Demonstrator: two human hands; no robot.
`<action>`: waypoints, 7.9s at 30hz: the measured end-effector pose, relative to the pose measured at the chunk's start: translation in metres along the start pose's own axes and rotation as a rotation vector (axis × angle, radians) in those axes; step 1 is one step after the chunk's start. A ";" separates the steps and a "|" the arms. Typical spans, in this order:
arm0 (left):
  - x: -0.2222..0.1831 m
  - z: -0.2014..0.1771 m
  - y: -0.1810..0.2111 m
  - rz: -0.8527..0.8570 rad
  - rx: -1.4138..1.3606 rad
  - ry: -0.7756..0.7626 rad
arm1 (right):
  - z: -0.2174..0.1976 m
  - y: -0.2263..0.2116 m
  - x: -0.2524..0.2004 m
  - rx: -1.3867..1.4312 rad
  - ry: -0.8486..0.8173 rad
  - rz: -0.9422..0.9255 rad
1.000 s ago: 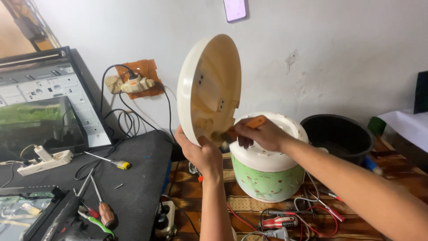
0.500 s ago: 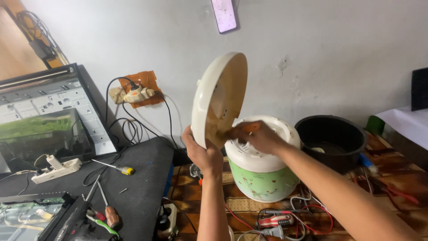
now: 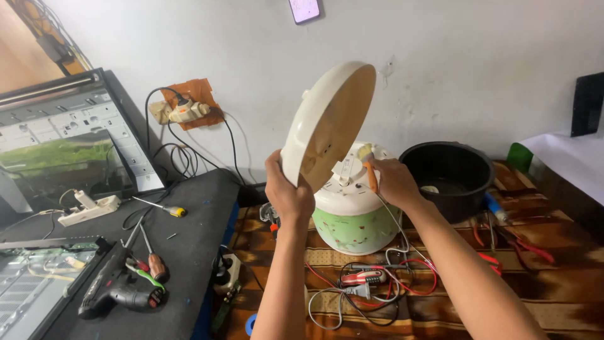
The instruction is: Cleaning and disassembling a rice cooker using a brush and a pry tool
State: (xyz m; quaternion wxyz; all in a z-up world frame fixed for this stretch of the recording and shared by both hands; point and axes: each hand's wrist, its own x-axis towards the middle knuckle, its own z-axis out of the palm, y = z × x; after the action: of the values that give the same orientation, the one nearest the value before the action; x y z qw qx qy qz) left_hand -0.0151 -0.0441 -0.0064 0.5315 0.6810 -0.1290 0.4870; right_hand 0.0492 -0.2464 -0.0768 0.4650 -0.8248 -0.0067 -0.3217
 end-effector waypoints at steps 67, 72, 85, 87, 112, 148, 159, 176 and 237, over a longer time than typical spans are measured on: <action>0.002 0.047 -0.059 -0.408 -0.283 0.253 | -0.030 -0.004 -0.007 0.153 -0.345 0.177; 0.006 0.057 -0.071 -0.405 -0.355 0.289 | 0.009 0.025 0.008 0.295 -0.311 0.177; -0.010 0.026 0.032 -0.465 -0.277 -0.060 | 0.010 0.003 0.003 0.332 -0.384 0.322; -0.015 0.033 0.027 -0.476 -0.313 -0.076 | 0.010 0.004 0.005 0.336 -0.374 0.291; -0.030 0.079 -0.094 0.087 -0.437 0.190 | -0.036 -0.044 -0.009 -0.505 -0.395 -0.138; -0.031 0.082 -0.106 0.273 -0.402 0.091 | -0.028 -0.010 -0.008 -0.711 -0.426 -0.390; -0.044 0.092 -0.116 0.217 -0.272 0.209 | -0.020 0.007 0.003 -0.712 -0.470 -0.421; -0.040 0.090 -0.146 0.162 -0.257 0.258 | -0.019 -0.016 -0.006 -0.714 -0.318 -0.363; -0.041 0.098 -0.092 0.206 -0.144 0.056 | 0.032 0.055 0.047 -0.716 -0.302 -0.427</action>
State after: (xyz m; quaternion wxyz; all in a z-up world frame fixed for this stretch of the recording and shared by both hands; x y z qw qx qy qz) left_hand 0.0798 -0.1048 -0.0902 0.5296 0.6103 -0.2182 0.5472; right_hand 0.1202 -0.2662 -0.1055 0.0668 -0.9517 -0.1329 -0.2687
